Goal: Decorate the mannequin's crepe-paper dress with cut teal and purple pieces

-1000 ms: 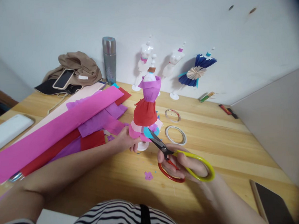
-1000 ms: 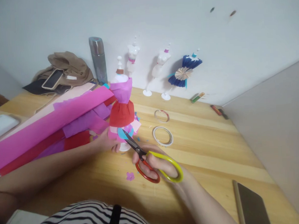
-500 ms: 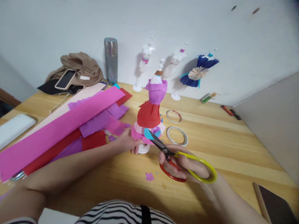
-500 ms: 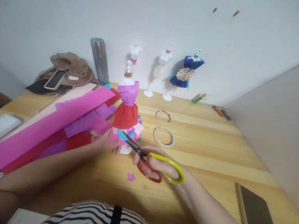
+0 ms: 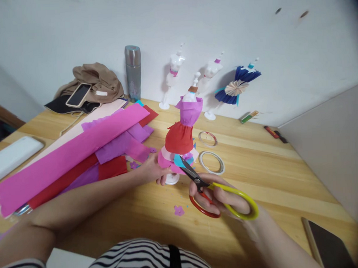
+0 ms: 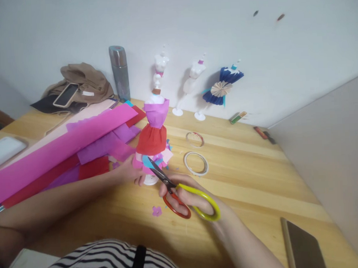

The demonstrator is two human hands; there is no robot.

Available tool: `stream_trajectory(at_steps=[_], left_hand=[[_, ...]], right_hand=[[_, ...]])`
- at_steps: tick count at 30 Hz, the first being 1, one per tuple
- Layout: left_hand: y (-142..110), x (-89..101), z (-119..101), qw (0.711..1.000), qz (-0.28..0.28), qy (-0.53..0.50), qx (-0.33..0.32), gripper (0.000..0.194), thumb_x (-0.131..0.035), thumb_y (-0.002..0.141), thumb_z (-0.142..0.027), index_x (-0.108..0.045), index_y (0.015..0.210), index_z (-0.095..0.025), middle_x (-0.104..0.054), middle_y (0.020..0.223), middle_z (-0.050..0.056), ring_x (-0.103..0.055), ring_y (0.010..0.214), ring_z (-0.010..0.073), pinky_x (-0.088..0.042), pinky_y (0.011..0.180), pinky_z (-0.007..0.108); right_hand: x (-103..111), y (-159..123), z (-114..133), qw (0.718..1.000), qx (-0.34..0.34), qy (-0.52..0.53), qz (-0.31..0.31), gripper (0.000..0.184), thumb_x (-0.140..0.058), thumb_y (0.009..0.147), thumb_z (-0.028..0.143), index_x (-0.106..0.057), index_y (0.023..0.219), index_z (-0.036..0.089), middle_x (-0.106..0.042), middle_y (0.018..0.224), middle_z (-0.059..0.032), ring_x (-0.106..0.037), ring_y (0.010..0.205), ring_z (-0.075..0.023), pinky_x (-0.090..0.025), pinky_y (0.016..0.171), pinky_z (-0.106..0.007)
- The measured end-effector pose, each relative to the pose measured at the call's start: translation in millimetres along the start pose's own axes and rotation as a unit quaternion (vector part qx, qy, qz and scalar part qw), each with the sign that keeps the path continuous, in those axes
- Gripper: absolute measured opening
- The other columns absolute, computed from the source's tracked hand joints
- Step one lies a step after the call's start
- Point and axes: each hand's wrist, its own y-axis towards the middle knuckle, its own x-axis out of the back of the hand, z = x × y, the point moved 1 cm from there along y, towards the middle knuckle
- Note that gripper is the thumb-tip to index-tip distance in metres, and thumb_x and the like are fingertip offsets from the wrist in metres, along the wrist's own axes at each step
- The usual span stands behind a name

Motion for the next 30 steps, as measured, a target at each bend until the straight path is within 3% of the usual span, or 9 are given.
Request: stream_trajectory(at_steps=[7, 15, 20, 24, 30], left_hand=[[-1.7, 0.2, -3.6, 1.0, 0.006, 0.025, -0.001, 0.025, -0.063, 0.089, -0.021, -0.069, 0.065, -0.016, -0.049, 0.038, -0.005, -0.044, 0.036, 0.0093, -0.039, 0.045, 0.021], [-0.8, -1.1, 0.7, 1.0, -0.001, 0.025, -0.012, 0.035, -0.064, 0.087, -0.023, -0.057, 0.053, -0.018, -0.049, 0.039, -0.004, -0.045, 0.037, 0.009, -0.041, 0.045, 0.021], [0.8, -0.9, 1.4, 0.999, 0.017, 0.023, -0.015, 0.022, -0.06, 0.086, -0.018, -0.066, 0.066, -0.016, -0.05, 0.04, -0.005, -0.045, 0.035, 0.0092, -0.039, 0.043, 0.02], [-0.3, -1.0, -0.7, 0.999, 0.017, 0.029, -0.013, 0.029, -0.06, 0.086, -0.016, -0.06, 0.058, -0.016, -0.049, 0.038, -0.005, -0.043, 0.034, 0.0079, -0.036, 0.04, 0.019], [-2.3, -2.6, -0.9, 1.0, 0.005, 0.019, -0.015, 0.026, -0.067, 0.087, -0.022, -0.062, 0.061, -0.018, -0.052, 0.04, -0.004, -0.045, 0.036, 0.0089, -0.039, 0.042, 0.021]], right_hand=[[-3.3, -0.2, 0.6, 1.0, -0.003, -0.005, -0.017, 0.05, -0.064, 0.095, 0.065, -0.068, 0.107, 0.017, -0.045, 0.059, 0.0061, -0.03, 0.042, -0.007, -0.028, 0.04, -0.02], [-3.4, -0.9, 0.9, 1.0, 0.003, -0.004, -0.017, 0.049, -0.065, 0.096, 0.064, -0.068, 0.103, 0.016, -0.041, 0.053, 0.0088, -0.026, 0.039, -0.0056, -0.025, 0.039, -0.019], [-1.4, -1.4, -0.5, 1.0, -0.003, -0.006, -0.015, 0.052, -0.067, 0.094, 0.066, -0.067, 0.103, 0.015, -0.042, 0.052, 0.0101, -0.025, 0.038, -0.0052, -0.024, 0.038, -0.019], [1.4, -2.1, -2.3, 1.0, -0.012, -0.008, -0.01, 0.052, -0.067, 0.094, 0.067, -0.068, 0.104, 0.015, -0.042, 0.054, 0.0102, -0.024, 0.038, -0.0051, -0.023, 0.037, -0.019], [3.6, -3.3, -2.7, 1.0, 0.0, -0.013, 0.002, 0.048, -0.068, 0.095, 0.063, -0.071, 0.109, 0.018, -0.043, 0.058, 0.0094, -0.025, 0.04, -0.0052, -0.021, 0.039, -0.021]])
